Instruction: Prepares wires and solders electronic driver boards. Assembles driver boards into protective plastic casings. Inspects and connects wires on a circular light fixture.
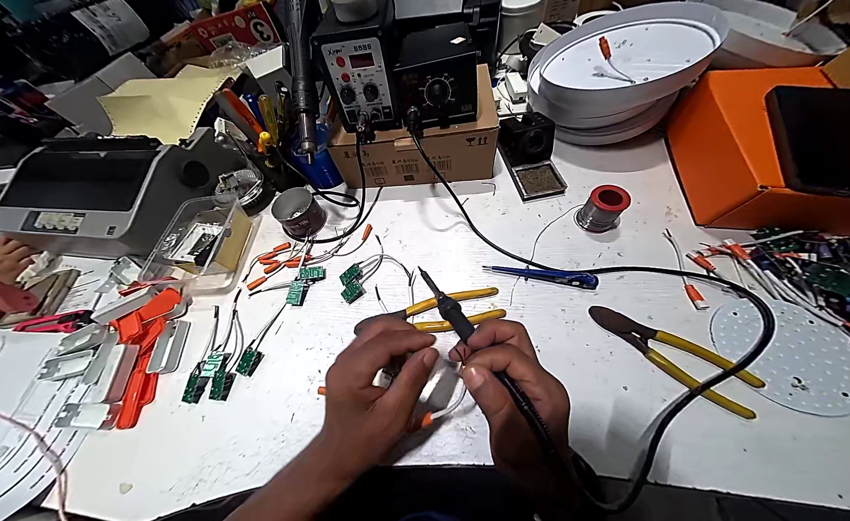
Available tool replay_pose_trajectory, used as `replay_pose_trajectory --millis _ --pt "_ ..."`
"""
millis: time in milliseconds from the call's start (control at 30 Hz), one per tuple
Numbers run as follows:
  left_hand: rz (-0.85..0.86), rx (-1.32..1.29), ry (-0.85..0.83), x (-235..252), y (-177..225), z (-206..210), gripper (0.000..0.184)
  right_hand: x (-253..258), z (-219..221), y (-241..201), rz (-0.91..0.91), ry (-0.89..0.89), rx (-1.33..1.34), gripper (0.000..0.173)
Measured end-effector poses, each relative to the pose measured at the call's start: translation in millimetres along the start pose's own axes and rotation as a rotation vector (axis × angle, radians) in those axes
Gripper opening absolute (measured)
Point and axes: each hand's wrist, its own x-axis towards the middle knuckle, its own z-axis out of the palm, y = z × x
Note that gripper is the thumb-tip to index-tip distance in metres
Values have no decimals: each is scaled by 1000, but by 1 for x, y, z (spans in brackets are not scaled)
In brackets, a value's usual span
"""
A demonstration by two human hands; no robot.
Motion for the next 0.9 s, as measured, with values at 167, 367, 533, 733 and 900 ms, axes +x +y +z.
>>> replay_pose_trajectory --millis 167,367,533,733,900 --pt "573 549 -108 -8 -18 -19 27 -5 8 1 136 61 233 21" --pt "660 468 -92 -9 -7 -8 20 -13 22 -5 218 73 369 19" --pt "626 488 -94 -21 -1 -15 18 -20 21 0 180 7 347 25" --pt "590 578 -228 -48 -19 -47 17 -11 -29 -10 99 -18 228 24" --pt "636 605 -397 -51 -40 -63 13 -9 -64 -29 120 137 226 25"
